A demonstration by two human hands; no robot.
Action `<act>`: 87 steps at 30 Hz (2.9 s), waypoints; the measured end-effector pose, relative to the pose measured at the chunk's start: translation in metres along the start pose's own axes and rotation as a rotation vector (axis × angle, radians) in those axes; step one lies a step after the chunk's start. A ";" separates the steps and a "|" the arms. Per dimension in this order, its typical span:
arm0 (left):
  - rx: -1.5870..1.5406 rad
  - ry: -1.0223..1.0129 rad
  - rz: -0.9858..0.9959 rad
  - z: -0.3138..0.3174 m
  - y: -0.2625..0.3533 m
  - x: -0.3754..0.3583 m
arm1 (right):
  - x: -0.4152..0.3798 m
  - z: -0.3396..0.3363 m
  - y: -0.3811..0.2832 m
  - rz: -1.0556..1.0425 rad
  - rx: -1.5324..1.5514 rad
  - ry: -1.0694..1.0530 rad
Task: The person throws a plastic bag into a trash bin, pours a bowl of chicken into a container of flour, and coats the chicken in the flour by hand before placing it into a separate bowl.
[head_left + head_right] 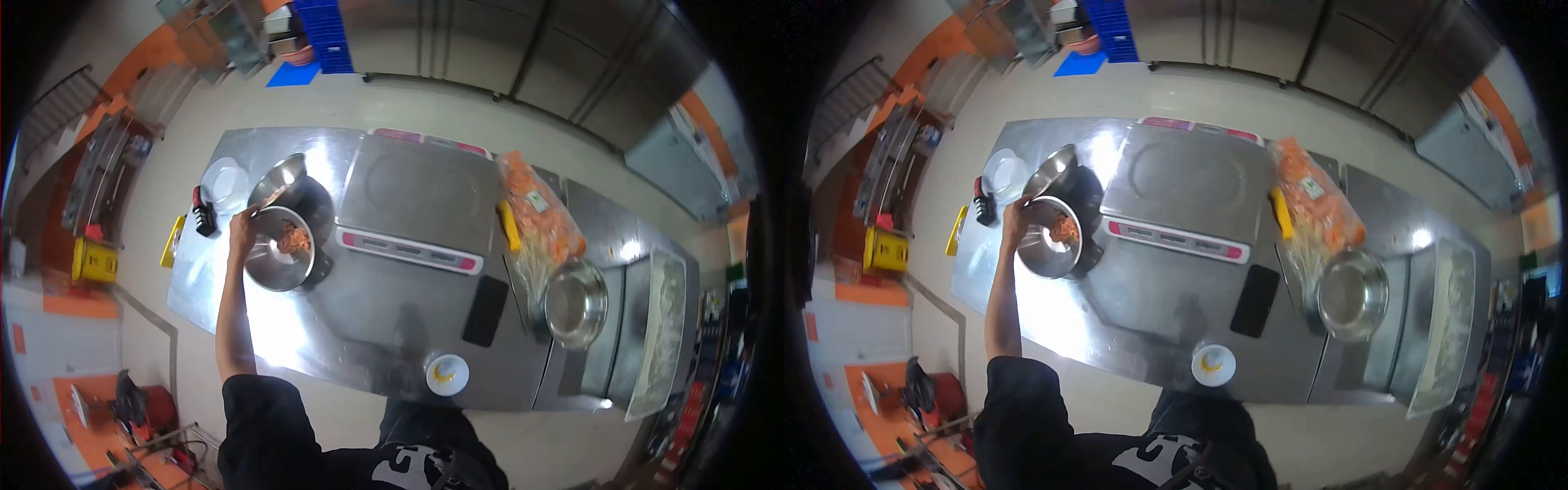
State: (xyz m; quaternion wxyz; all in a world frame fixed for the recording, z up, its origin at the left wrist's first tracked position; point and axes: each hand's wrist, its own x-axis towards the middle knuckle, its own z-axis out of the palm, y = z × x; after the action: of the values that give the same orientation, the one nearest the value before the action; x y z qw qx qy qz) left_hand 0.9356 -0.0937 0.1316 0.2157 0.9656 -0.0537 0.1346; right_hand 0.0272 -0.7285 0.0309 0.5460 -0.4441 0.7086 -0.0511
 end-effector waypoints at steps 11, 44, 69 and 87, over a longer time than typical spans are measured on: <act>0.059 -0.014 0.200 -0.018 0.010 -0.023 | -0.010 0.022 -0.047 0.031 0.051 0.156; -0.141 -0.660 0.539 0.138 0.779 -0.413 | 0.216 -0.235 0.059 0.014 0.314 -0.031; -0.201 -0.558 0.562 0.232 0.774 -0.323 | 0.156 -0.199 -0.334 -0.634 0.087 0.153; -0.060 -0.512 0.556 0.246 0.821 -0.339 | 0.240 -0.072 -0.467 -0.378 0.392 0.005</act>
State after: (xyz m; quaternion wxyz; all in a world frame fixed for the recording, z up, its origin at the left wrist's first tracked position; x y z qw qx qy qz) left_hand 0.5359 -0.9242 0.1515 0.1789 0.9098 -0.3697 -0.0593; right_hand 0.2340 -1.2030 0.1445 0.6006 -0.4541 0.5909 -0.2896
